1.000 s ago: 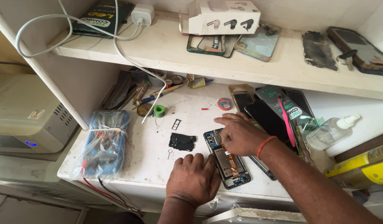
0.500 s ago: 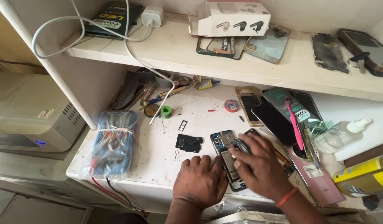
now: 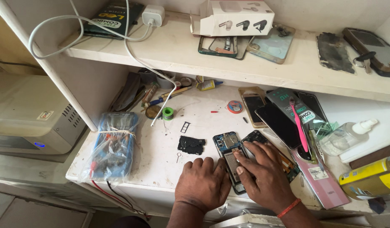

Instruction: The person disassembles a smartphone, removes the back cover and battery, and then reassembles it by placing the battery back and snapping the back cover on. The person handles the phone, battery, and back cover throughout the process.

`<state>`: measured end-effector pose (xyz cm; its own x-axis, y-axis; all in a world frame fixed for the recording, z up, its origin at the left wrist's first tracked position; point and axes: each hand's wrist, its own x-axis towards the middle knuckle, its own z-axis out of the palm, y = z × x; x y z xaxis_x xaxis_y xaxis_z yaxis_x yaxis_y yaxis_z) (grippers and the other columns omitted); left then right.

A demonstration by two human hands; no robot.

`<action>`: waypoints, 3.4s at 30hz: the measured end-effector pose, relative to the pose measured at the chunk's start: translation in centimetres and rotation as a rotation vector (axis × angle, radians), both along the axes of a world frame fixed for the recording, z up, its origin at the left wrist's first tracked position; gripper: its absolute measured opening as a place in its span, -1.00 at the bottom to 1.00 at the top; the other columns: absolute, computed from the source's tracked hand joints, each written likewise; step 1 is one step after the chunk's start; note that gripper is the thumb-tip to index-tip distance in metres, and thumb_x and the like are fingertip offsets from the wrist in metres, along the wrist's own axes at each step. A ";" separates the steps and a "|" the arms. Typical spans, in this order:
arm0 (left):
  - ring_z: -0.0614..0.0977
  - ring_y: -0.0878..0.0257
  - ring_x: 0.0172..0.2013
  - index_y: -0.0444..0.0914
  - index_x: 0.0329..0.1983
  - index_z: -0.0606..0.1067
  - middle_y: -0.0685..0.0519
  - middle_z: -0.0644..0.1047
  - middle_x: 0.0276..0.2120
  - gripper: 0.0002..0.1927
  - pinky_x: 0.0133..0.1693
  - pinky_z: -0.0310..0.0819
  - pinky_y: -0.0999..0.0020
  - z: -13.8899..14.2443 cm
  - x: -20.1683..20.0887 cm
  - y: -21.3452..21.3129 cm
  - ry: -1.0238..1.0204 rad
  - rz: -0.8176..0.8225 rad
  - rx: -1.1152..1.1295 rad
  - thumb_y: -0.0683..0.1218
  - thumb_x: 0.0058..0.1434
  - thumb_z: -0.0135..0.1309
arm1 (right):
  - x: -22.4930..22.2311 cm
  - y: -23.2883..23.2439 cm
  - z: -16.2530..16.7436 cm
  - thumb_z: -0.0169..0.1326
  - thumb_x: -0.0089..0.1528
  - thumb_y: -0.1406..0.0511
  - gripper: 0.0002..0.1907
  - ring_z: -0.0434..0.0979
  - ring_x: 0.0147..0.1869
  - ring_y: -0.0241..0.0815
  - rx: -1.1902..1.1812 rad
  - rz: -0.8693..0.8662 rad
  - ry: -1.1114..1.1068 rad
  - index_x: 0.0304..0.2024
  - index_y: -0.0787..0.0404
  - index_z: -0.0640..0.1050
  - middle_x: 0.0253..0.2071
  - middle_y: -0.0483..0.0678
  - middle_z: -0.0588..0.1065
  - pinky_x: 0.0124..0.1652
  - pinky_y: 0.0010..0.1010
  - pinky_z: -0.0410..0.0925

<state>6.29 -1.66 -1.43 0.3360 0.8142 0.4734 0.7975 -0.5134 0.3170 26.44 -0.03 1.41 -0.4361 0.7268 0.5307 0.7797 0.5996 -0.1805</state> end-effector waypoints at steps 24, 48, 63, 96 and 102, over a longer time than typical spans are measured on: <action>0.53 0.05 -0.40 -0.29 0.01 0.58 -0.03 0.49 -0.41 -0.58 -0.33 0.37 0.05 0.1 0.0 0.0 -0.010 -0.005 -0.007 0.05 0.21 0.04 | -0.3 0.2 0.7 0.12 0.17 0.18 -0.59 0.29 0.29 0.22 0.045 -0.070 -0.008 0.01 0.20 0.66 0.16 0.23 0.41 0.25 -0.01 0.13; 0.53 0.04 -0.40 -0.29 0.01 0.58 -0.04 0.50 -0.41 -0.58 -0.33 0.38 0.04 0.2 0.0 0.0 0.000 -0.002 -0.022 0.05 0.20 0.04 | -0.1 1.9 1.2 0.14 0.13 0.15 -0.64 0.32 0.28 0.17 0.086 -0.055 -0.060 -0.12 0.18 0.69 0.14 0.21 0.44 0.30 0.03 0.08; 0.54 0.04 -0.38 -0.29 0.04 0.57 -0.05 0.50 -0.39 -0.56 -0.31 0.39 0.04 0.3 0.1 0.0 0.014 -0.006 -0.079 0.07 0.25 0.01 | 0.1 2.7 1.8 0.17 0.12 0.16 -0.69 0.33 0.30 0.13 0.076 -0.007 -0.149 -0.16 0.14 0.71 0.12 0.19 0.45 0.32 0.10 0.02; 0.54 0.02 -0.36 -0.27 0.04 0.58 -0.05 0.50 -0.39 -0.57 -0.31 0.39 0.02 0.0 0.1 0.0 0.004 0.005 -0.025 0.08 0.23 0.03 | 0.9 10.6 2.5 0.23 0.04 0.35 -0.84 0.37 0.38 0.03 -0.404 0.242 -0.190 -0.66 0.19 0.65 0.25 0.02 0.48 0.28 -0.21 0.24; 0.55 0.02 -0.37 -0.28 0.03 0.58 -0.04 0.51 -0.39 -0.57 -0.31 0.39 0.03 0.0 0.1 0.0 -0.005 0.005 -0.014 0.07 0.21 0.03 | 3.0 11.2 1.4 0.17 -0.01 0.45 -0.82 0.31 0.42 0.05 -0.493 0.258 -0.155 -0.47 0.13 0.75 0.29 0.02 0.46 0.32 -0.16 0.18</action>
<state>6.41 -1.67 -1.47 0.3291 0.8227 0.4636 0.7984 -0.5046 0.3286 29.42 11.20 2.79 -0.6774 0.7321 0.0721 0.6593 0.6477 -0.3819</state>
